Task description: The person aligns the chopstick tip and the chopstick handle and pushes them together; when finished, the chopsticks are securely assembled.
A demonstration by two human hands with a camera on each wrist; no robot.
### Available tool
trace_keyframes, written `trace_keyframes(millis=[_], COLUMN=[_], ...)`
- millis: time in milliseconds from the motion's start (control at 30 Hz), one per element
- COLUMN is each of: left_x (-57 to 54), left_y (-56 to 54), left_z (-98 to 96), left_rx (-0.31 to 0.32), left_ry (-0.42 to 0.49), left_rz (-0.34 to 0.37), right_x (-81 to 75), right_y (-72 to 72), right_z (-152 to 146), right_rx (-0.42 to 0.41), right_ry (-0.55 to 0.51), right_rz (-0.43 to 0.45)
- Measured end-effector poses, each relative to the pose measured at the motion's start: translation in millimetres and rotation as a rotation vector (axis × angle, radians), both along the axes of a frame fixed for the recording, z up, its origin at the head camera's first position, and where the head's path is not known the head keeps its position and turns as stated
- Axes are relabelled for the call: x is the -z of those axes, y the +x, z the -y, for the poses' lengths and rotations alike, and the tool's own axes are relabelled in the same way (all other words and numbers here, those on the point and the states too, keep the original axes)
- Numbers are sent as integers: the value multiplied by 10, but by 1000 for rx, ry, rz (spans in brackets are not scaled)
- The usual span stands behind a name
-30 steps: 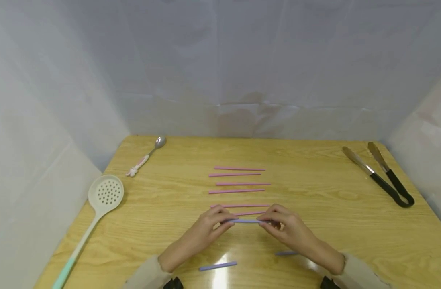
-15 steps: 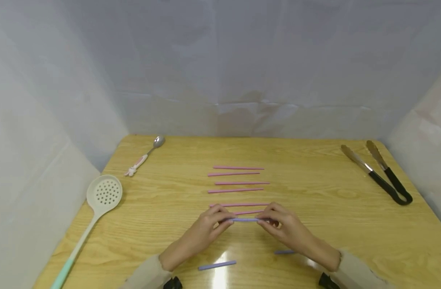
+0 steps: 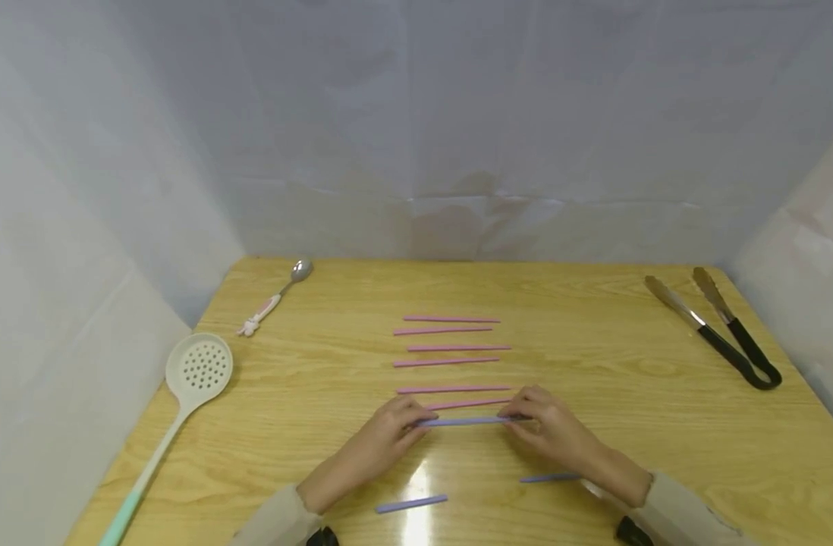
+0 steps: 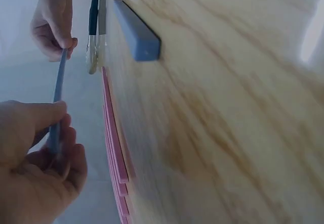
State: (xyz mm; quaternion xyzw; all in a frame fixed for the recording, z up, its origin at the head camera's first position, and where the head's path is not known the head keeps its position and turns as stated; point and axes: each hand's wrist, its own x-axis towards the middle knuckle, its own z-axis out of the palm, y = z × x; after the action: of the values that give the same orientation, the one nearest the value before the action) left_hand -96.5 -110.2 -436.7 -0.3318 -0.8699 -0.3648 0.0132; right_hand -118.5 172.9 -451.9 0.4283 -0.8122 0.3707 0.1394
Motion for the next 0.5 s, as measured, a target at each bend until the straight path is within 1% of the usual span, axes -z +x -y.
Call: trace_keyframes(millis=[133,267,367,500], left_x=[28,62,80,77], left_y=[-4,-27,-48,-64], left_z=[33,33,17,-5], left_rx=[-5,-3,0,-5], left_ry=[-83,-150,-197,-249], left_rz=[27,55,52,76], right_x=[78,117,108,82], right_y=[-16,-38,-62,-96], right_z=[-16,-16,-15,-1], right_rx=[-7,3,28,50], right_ry=[77,159,230,313], right_rz=[61,165,232,277])
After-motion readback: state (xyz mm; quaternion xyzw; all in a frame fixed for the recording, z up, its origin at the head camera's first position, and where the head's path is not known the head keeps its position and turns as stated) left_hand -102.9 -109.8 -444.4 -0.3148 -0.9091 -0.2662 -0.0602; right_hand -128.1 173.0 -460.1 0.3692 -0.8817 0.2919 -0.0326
